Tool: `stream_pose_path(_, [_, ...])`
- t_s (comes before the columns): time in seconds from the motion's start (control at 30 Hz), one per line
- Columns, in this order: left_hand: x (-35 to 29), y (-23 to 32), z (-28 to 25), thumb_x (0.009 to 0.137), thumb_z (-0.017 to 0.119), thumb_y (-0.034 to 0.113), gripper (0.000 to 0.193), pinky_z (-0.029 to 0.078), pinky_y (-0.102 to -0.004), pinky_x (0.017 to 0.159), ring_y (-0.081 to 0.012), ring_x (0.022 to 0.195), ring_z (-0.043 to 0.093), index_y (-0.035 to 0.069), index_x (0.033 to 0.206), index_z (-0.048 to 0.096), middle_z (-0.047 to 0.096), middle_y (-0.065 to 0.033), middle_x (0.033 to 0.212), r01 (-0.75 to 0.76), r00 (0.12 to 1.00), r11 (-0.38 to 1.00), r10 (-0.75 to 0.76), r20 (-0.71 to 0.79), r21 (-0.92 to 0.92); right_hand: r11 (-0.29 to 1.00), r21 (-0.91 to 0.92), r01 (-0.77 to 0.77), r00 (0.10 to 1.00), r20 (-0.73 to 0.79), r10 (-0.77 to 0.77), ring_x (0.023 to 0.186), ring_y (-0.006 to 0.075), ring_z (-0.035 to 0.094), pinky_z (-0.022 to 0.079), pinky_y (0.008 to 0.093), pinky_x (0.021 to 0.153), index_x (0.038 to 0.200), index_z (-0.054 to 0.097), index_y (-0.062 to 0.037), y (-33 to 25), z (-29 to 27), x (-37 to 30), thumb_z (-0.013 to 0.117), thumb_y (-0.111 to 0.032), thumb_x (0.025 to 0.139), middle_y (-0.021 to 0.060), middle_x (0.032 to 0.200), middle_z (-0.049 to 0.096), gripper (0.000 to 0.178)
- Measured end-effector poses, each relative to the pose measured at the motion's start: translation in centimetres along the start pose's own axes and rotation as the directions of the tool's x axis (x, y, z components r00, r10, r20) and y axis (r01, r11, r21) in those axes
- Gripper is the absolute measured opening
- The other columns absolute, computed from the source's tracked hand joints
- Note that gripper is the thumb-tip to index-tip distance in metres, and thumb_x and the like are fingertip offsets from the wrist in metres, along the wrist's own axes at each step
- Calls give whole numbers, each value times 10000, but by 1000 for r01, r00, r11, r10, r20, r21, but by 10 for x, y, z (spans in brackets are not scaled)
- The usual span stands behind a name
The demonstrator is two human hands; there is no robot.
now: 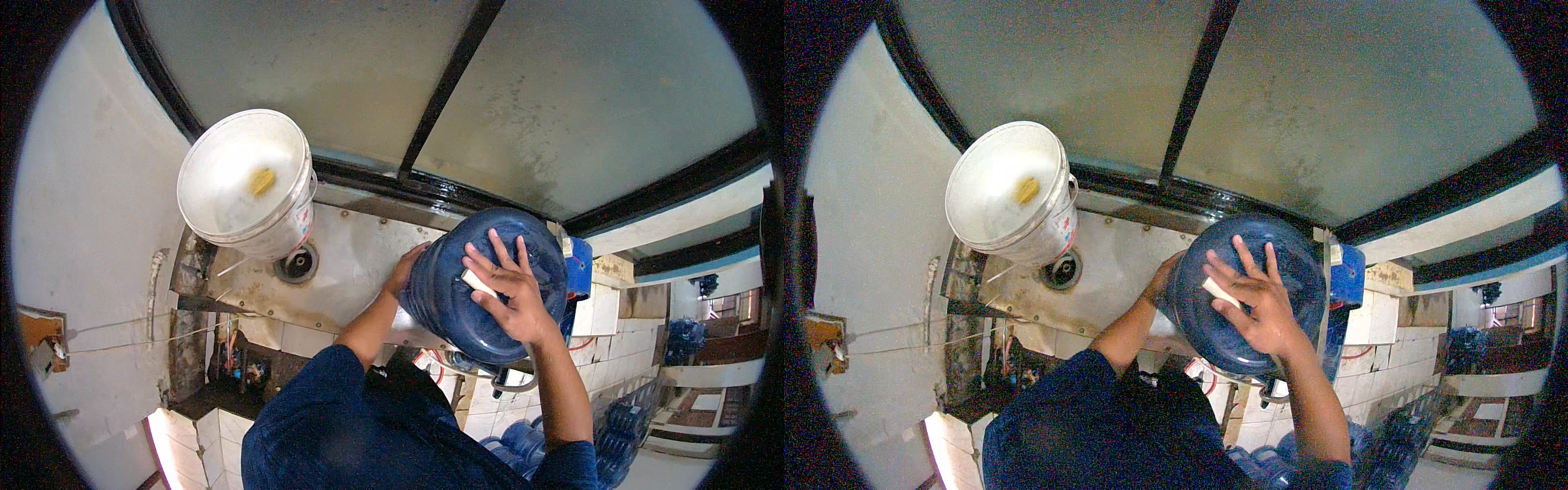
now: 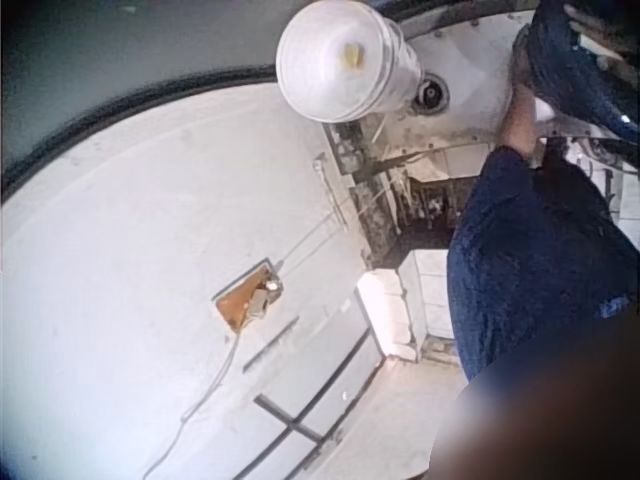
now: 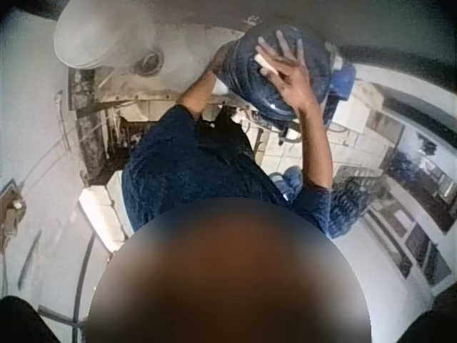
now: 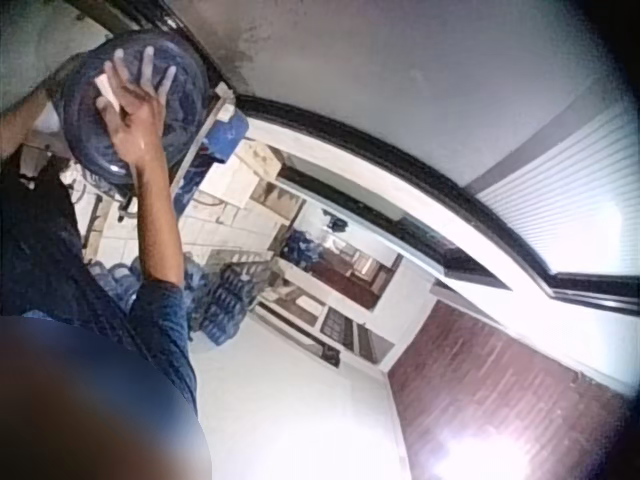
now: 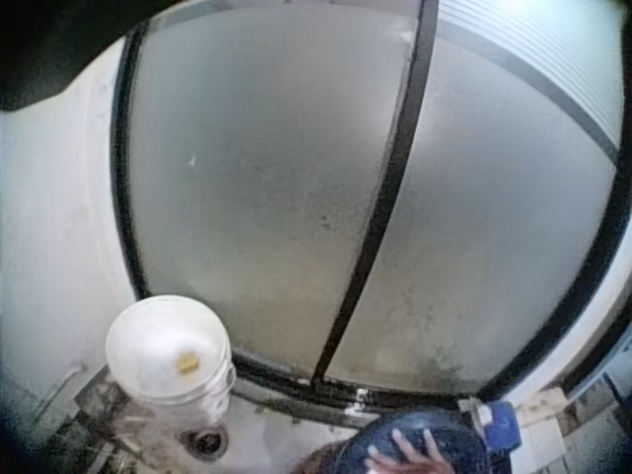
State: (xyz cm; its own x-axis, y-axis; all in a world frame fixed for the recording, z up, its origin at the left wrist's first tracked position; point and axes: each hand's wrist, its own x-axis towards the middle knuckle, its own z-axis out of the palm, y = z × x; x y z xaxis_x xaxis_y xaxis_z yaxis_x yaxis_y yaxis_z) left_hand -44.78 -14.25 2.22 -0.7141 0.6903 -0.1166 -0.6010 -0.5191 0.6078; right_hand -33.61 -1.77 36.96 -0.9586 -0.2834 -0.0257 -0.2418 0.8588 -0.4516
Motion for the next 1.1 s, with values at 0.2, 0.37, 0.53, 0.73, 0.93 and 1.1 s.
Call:
stream_pose_path(0.2, [-22,-101,-54,1071,519,420,592,426,-390,1135,-243,1302,577,12,1500,495,597,-144,1436,-192,898,910,314,-308,369,998,46,-33,989,-140,40,1589,382,174,-7,637,1248,1477,580,-147,12,0,3,645,-226,974,46,1628,441,514])
stream_pose_path(0.37, [-47,-128,-22,1061,546,411,560,467,-404,1100,-246,1223,626,4,1447,545,638,-141,1363,-385,847,922,340,-408,-31,999,-22,-42,999,-22,42,1590,378,171,-13,646,1244,1507,544,-146,2,-3,2,599,-255,1004,31,1642,419,519])
stream_pose_path(0.53, [2,-10,0,1049,572,354,499,519,-425,1055,-255,1145,674,-9,1393,579,676,-143,1304,87,996,975,-90,-7,-205,999,-25,-24,1000,3,24,1588,359,192,-2,623,1255,1503,551,-157,13,-4,-1,587,-294,1011,22,1635,430,512])
stream_pose_path(0.73, [-15,-11,10,1040,560,399,542,487,-419,1095,-256,1221,636,-3,1403,569,642,-150,1363,-91,995,978,84,-44,-186,999,-5,-50,999,-12,49,1586,345,206,10,611,1262,1496,561,-168,5,-7,5,594,-293,1010,20,1622,448,503])
stream_pose_path(0.93, [-42,-49,19,1058,448,525,700,414,-419,1159,-290,1322,561,2,1523,444,558,-169,1467,-116,919,920,242,-311,374,999,-6,-38,998,-43,38,1585,341,212,14,605,1266,1492,567,-172,10,-2,0,597,-301,1007,13,1621,450,502])
stream_pose_path(1.1, [-60,8,75,1095,373,494,656,377,-419,1181,-271,1373,507,14,1540,416,509,-150,1515,-299,919,938,333,-210,176,1000,-15,-22,999,-25,22,1585,344,210,9,614,1263,1494,565,-175,6,-6,4,602,-313,1002,15,1625,443,512])
